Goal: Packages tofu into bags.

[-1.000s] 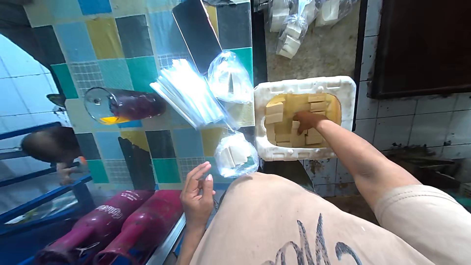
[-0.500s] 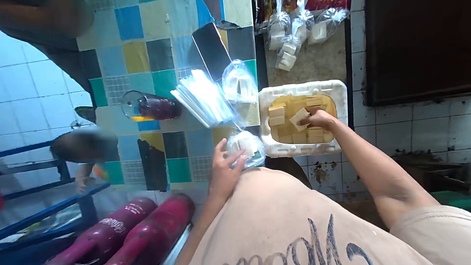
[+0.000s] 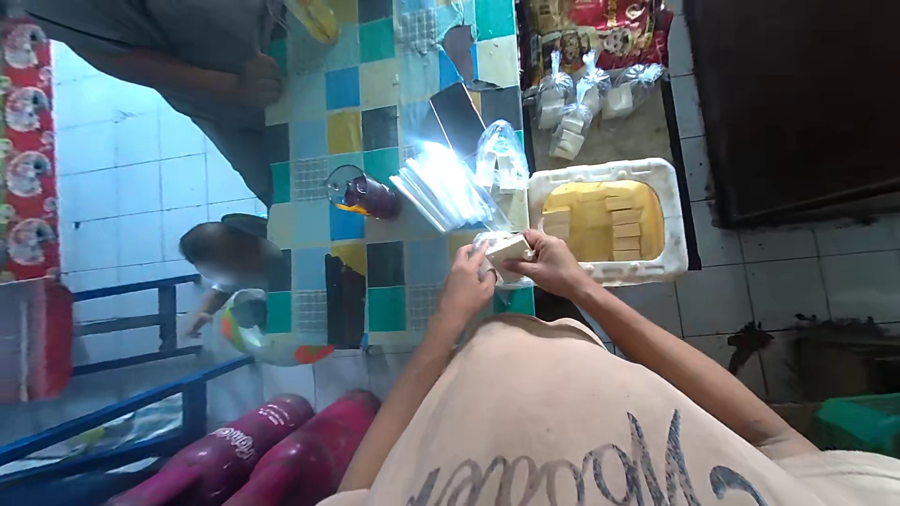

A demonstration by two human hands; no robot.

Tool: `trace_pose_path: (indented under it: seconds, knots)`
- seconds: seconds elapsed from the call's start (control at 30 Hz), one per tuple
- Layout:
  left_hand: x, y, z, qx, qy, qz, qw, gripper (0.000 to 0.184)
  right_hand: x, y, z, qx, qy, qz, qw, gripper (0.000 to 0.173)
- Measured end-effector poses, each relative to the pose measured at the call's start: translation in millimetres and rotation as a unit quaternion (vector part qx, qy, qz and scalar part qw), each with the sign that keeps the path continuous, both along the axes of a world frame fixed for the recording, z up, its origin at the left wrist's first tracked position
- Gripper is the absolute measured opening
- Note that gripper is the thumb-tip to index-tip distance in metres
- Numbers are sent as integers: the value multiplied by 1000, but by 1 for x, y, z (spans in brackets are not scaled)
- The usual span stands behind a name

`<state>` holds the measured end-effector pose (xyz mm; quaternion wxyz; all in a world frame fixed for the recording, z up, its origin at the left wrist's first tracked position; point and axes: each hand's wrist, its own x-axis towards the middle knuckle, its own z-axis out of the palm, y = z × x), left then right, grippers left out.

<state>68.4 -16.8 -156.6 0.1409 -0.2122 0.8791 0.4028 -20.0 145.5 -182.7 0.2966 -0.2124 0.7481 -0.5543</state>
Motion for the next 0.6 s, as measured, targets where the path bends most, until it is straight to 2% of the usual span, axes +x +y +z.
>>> trace_pose_path:
  seconds: [0.1, 0.17, 0.23, 0.3, 0.37, 0.43, 0.47, 0.6]
  knots:
    - [3, -3, -1, 10, 29, -6, 1000, 52, 13, -12, 0, 90, 79, -56, 991, 29]
    - [5, 1, 3, 22, 46, 5, 999, 55, 14, -19, 7, 140, 91, -67, 984, 29]
    - [7, 4, 4, 28, 71, 17, 997, 59, 11, -25, 7, 178, 46, -41, 982, 28]
    - [10, 5, 4, 38, 92, 24, 995, 59, 6, -36, 6, 210, -51, -11, 976, 29]
    - [15, 5, 2, 57, 114, 38, 991, 55, 7, -46, 7, 208, -119, -28, 970, 41]
    - [19, 7, 3, 77, 117, 59, 988, 51, 14, -49, 10, 199, -144, -46, 968, 57]
    - [20, 7, 3, 88, 115, 70, 987, 51, 16, -51, 12, 206, -158, -43, 965, 60]
    - [25, 12, 1, 144, 123, 125, 974, 58, 16, -45, 13, 200, -168, -31, 965, 50]
